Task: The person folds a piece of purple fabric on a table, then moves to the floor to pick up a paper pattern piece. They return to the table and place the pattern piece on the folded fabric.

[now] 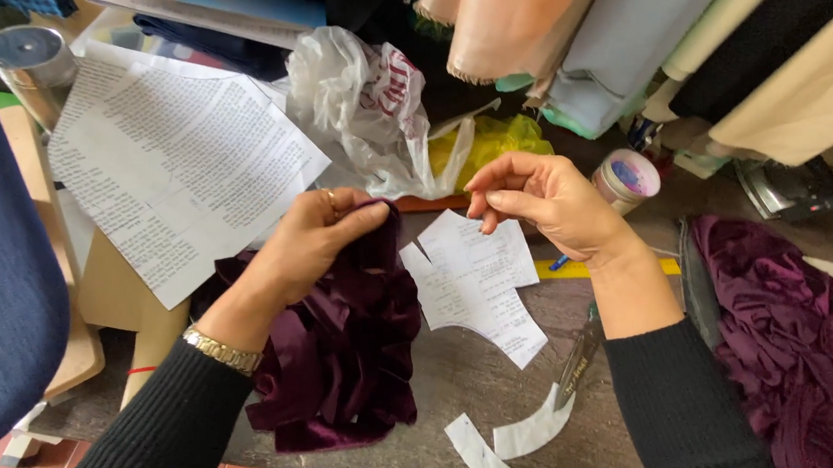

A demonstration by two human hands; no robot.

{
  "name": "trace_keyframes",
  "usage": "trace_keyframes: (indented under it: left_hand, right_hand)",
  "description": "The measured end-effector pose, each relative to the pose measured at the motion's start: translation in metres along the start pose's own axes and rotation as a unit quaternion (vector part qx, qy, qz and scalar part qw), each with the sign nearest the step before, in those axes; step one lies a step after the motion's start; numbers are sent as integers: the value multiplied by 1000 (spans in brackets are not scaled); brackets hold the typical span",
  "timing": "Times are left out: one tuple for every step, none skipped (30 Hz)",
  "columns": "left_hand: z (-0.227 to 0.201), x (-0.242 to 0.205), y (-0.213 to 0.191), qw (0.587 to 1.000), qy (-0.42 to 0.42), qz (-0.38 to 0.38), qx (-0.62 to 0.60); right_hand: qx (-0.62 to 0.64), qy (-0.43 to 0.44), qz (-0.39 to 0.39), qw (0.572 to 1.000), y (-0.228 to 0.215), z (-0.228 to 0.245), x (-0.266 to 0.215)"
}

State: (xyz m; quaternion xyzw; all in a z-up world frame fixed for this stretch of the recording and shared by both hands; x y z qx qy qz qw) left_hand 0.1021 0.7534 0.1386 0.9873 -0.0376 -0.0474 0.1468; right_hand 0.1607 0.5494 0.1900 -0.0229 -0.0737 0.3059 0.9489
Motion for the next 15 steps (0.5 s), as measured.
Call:
trace_keyframes:
  left_hand:
    - [1, 0, -1, 1000, -3, 1, 0]
    - [3, 0, -3, 1000, -6, -5, -24]
    - [4, 0, -4, 999, -8, -11, -48]
    - [5, -1, -6, 999, -10, -8, -48]
    - [5, -3, -9, 999, -9, -26, -35]
    - [5, -4, -12, 999, -8, -42, -23]
    - [3, -10, -11, 999, -9, -37, -24]
    - [1, -15, -14, 998, -8, -55, -2]
    - [-3, -21, -16, 997, -8, -72, 20]
    - [4, -19, -21, 997, -6, -70, 19]
    - [12, -18, -26, 997, -14, -71, 11]
    - [20, -16, -32, 997, -21, -73, 4]
    - [23, -18, -31, 997, -18, -73, 3]
    - [28, -20, -31, 997, -30, -74, -1]
    - [33, -22, -32, 996, -41, -75, -4]
  right_hand:
    - [1, 2, -2, 1000, -2, -3, 0]
    - [-26, 12, -14, 999, -5, -8, 0]
    - [-53, 21, -26, 998, -8, -13, -1]
    - [-53, 22, -29, 998, -15, -25, 0]
    - [-81, 43, -55, 994, -26, -38, -1]
    - [-110, 63, -82, 988, -38, -50, -2]
    - [-112, 65, -87, 988, -58, -84, -5]
    - [-170, 79, -113, 976, -84, -117, -7]
    - [-228, 92, -139, 959, -109, -149, -9]
    - [-230, 91, -141, 959, -120, -171, -7]
    - [-334, 104, -114, 930, -128, -193, -4]
    - [-433, 114, -85, 890, -137, -215, 1]
    - [-435, 111, -86, 889, -143, -237, 4]
    - [-502, 95, -43, 859, -143, -259, 11]
    - [-564, 78, 0, 822, -143, -282, 18]
Point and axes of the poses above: each hand's wrist, its own x-axis towards the middle knuckle, its own y-axis out of the palm, z = x × y, the point moved 7 cm from there along x, towards the middle knuckle, and after that the axes turned 2 degrees about -y, right-handed, at the moved point
